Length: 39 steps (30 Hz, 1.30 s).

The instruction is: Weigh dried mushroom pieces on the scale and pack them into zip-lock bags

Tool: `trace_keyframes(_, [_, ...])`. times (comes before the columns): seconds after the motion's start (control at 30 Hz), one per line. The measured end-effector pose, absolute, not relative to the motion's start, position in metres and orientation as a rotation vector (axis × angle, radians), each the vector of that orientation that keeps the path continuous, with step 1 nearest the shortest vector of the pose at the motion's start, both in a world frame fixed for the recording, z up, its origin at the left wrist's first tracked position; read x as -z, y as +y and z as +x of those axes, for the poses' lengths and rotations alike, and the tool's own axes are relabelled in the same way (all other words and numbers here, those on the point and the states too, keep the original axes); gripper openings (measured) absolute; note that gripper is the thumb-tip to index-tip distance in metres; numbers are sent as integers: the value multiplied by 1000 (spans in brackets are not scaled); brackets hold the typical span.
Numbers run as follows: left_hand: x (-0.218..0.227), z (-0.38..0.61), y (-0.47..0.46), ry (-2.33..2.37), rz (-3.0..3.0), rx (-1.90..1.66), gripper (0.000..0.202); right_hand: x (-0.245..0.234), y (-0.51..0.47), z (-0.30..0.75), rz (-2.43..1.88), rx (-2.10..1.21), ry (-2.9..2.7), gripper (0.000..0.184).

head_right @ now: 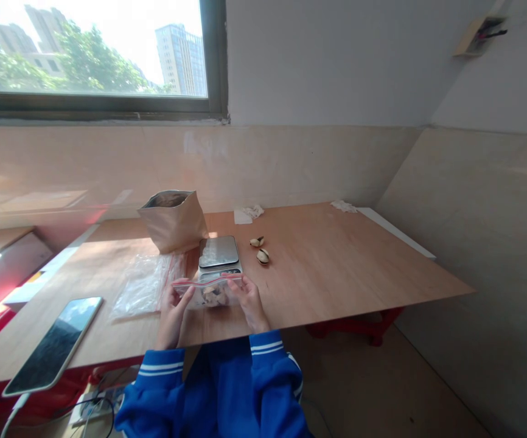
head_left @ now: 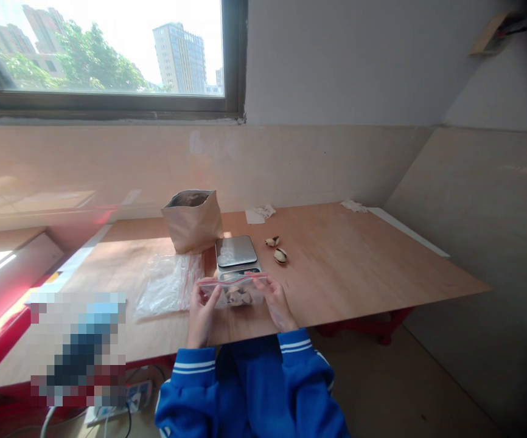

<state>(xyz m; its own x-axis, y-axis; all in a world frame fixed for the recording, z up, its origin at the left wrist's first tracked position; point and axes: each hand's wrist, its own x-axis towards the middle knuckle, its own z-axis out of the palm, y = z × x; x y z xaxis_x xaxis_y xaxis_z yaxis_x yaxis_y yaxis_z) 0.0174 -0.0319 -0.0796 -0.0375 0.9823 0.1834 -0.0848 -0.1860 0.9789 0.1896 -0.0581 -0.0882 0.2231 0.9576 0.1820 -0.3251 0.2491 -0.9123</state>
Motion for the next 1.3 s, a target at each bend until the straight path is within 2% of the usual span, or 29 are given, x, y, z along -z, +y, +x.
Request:
trace_keyframes(0.37, [80,16,-31,1017,1262,-1341,30,100,-52,189,-1032,-939,-918,30])
trace_keyframes(0.6, [83,13,-29,1017,1268,-1321,28,102,-52,193,-1029,-856,-1008,21])
trace_keyframes(1.03, [86,16,-31,1114,1285,-1380,26,104,-50,187,-1022,-814,-956,19])
trace_keyframes(1.17, [87,17,-31,1026,1281,-1395,26,102,-52,183,-1014,-891,-883,24])
trace_keyframes(1.3, [89,20,-31,994,1236,-1350,38,97,-55,183,-957,-999,-910,38])
